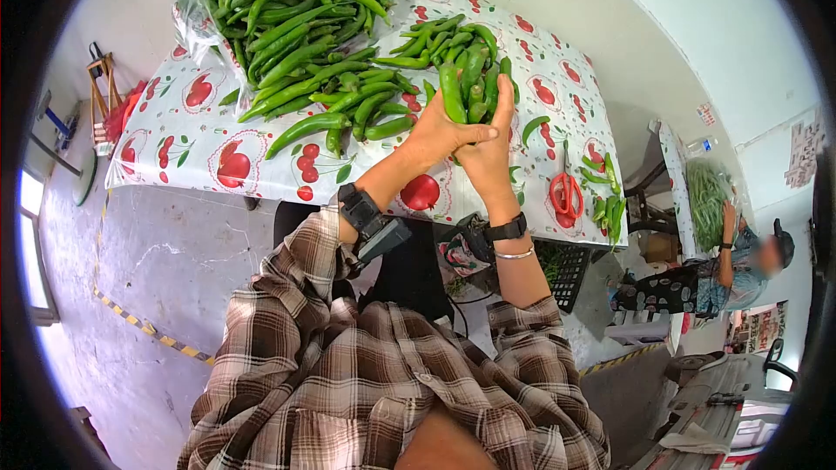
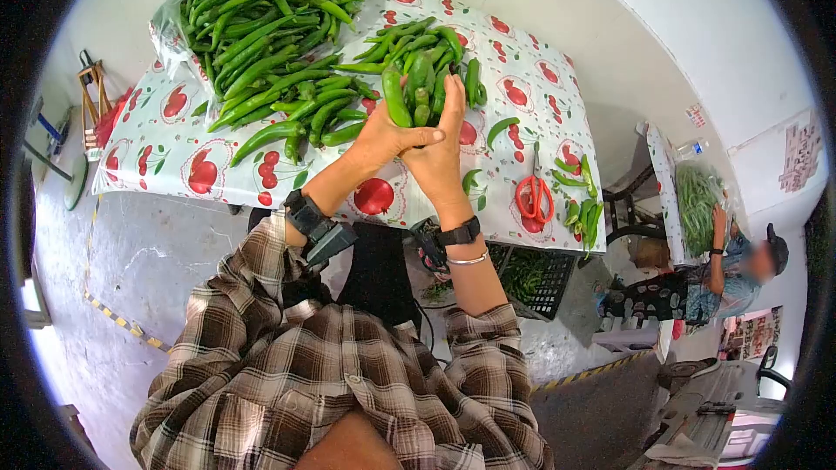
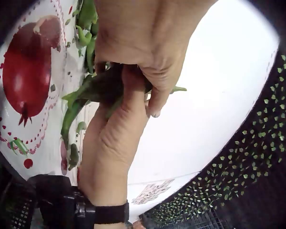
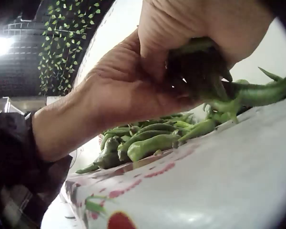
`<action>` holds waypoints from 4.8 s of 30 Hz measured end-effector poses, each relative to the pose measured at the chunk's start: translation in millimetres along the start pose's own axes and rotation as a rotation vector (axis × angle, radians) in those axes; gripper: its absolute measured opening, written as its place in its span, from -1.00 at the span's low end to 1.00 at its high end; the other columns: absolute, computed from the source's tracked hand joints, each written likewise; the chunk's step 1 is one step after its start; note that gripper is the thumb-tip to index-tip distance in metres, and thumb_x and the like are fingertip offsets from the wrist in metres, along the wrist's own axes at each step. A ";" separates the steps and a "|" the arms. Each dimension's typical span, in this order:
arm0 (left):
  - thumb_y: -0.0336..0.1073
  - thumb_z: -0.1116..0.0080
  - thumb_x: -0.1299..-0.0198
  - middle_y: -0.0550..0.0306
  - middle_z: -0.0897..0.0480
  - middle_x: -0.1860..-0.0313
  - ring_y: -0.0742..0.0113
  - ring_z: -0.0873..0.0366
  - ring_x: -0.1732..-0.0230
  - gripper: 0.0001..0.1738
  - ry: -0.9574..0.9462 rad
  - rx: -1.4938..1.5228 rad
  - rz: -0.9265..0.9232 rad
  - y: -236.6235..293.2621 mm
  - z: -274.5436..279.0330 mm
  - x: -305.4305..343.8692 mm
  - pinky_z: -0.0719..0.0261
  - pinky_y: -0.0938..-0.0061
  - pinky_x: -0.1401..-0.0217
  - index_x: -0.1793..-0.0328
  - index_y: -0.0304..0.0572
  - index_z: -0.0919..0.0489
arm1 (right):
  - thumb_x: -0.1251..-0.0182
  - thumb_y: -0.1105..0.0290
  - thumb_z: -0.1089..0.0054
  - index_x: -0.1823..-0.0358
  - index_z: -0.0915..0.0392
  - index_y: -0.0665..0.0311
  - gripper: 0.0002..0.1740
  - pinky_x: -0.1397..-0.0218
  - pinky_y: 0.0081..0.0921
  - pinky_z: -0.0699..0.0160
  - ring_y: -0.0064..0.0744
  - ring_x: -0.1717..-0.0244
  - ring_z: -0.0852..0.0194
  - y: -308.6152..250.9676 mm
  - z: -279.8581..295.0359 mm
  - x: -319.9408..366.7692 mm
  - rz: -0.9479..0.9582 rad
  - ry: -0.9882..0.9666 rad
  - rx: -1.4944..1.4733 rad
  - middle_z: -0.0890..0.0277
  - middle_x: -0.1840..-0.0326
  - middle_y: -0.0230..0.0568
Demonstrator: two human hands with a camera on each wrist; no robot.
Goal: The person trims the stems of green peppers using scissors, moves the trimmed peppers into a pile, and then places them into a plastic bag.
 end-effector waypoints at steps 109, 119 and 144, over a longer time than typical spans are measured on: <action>-0.43 -0.24 0.01 0.04 -0.49 -0.15 -0.04 -0.33 -0.22 -0.57 0.331 -1.534 -0.556 122.3 112.5 68.5 -0.31 0.19 -0.27 -0.07 -0.16 -0.55 | -0.16 0.47 -0.13 -0.01 -0.53 0.30 -0.65 0.37 -0.63 -0.48 -0.60 0.33 -0.41 31.2 97.9 17.0 -0.529 -0.645 0.130 -0.50 0.07 -0.35; -0.45 -0.21 0.04 -0.02 -0.46 -0.13 -0.05 -0.30 -0.20 -0.49 0.422 -1.417 -0.477 108.7 129.0 84.0 -0.29 0.20 -0.29 -0.13 -0.19 -0.47 | -0.15 0.54 -0.14 -0.10 -0.43 0.34 -0.57 0.13 -0.53 -0.49 -0.42 0.25 -0.49 -47.1 -14.2 -50.1 -0.156 -0.785 -0.091 -0.38 -0.09 -0.17; -0.45 -0.20 0.00 -0.01 -0.42 -0.24 -0.07 -0.23 -0.33 -0.52 0.522 -1.464 -0.316 72.0 129.9 117.5 -0.18 0.15 -0.38 -0.14 -0.17 -0.51 | 0.06 0.65 -0.05 0.32 -0.49 0.33 -0.79 0.16 -0.24 -0.49 0.01 0.18 -0.51 146.7 94.7 -51.1 -0.442 -0.616 0.653 -0.51 0.18 0.06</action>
Point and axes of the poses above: each hand's wrist, its own x-axis away from the middle knuckle, its own z-axis out of the back of the hand, y = z × x, the point moved 3 cm from there along -x, towards the middle knuckle
